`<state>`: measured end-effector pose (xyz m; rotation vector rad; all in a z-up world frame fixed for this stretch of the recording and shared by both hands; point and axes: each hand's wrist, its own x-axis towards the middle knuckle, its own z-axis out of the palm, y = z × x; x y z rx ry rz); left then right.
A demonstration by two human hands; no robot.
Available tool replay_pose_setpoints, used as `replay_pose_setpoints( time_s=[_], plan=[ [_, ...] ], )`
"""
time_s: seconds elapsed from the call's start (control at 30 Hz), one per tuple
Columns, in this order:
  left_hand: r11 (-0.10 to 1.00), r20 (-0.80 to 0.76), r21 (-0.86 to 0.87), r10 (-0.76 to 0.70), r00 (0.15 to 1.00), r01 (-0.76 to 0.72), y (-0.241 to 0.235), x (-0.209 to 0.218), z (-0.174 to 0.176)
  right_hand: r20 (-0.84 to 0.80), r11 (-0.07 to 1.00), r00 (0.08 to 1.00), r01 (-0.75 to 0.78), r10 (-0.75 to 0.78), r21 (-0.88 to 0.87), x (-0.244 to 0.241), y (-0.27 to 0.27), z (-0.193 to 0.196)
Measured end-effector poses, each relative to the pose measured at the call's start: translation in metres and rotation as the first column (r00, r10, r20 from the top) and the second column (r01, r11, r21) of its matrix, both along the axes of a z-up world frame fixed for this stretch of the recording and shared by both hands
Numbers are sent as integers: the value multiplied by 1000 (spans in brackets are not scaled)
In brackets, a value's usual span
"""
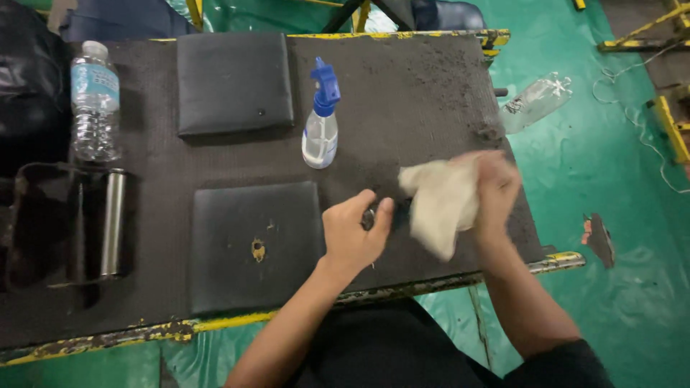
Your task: Cleaning gym equipment by spraying it with cleaner and wiping it with a cloth.
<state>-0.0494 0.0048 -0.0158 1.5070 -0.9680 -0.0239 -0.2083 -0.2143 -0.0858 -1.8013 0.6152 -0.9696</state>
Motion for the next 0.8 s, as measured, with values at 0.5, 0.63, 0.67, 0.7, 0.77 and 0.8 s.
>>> replay_pose_setpoints(
  time_s=[0.5,0.63,0.67,0.7,0.77,0.8],
  plan=[
    [969,-389,229,9,921,88,-9,14,17,-752,608,626,-684,206,-403,73,47,97],
    [981,-240,189,0,971,46,-5,13,14,-600,507,757,-635,259,-583,63,42,83],
    [978,-221,192,-44,974,88,-3,12,13,-488,468,806,-591,334,-657,58,40,78],
    [978,-220,191,-43,975,86,-3,11,10,-487,467,807,-591,335,-658,57,40,81],
    [991,-150,102,-67,986,83,-3,9,4,-472,533,808,-589,353,-608,52,41,85],
    [991,-149,99,-69,986,84,-3,8,6,-472,532,809,-587,351,-610,50,35,87]
  ],
)
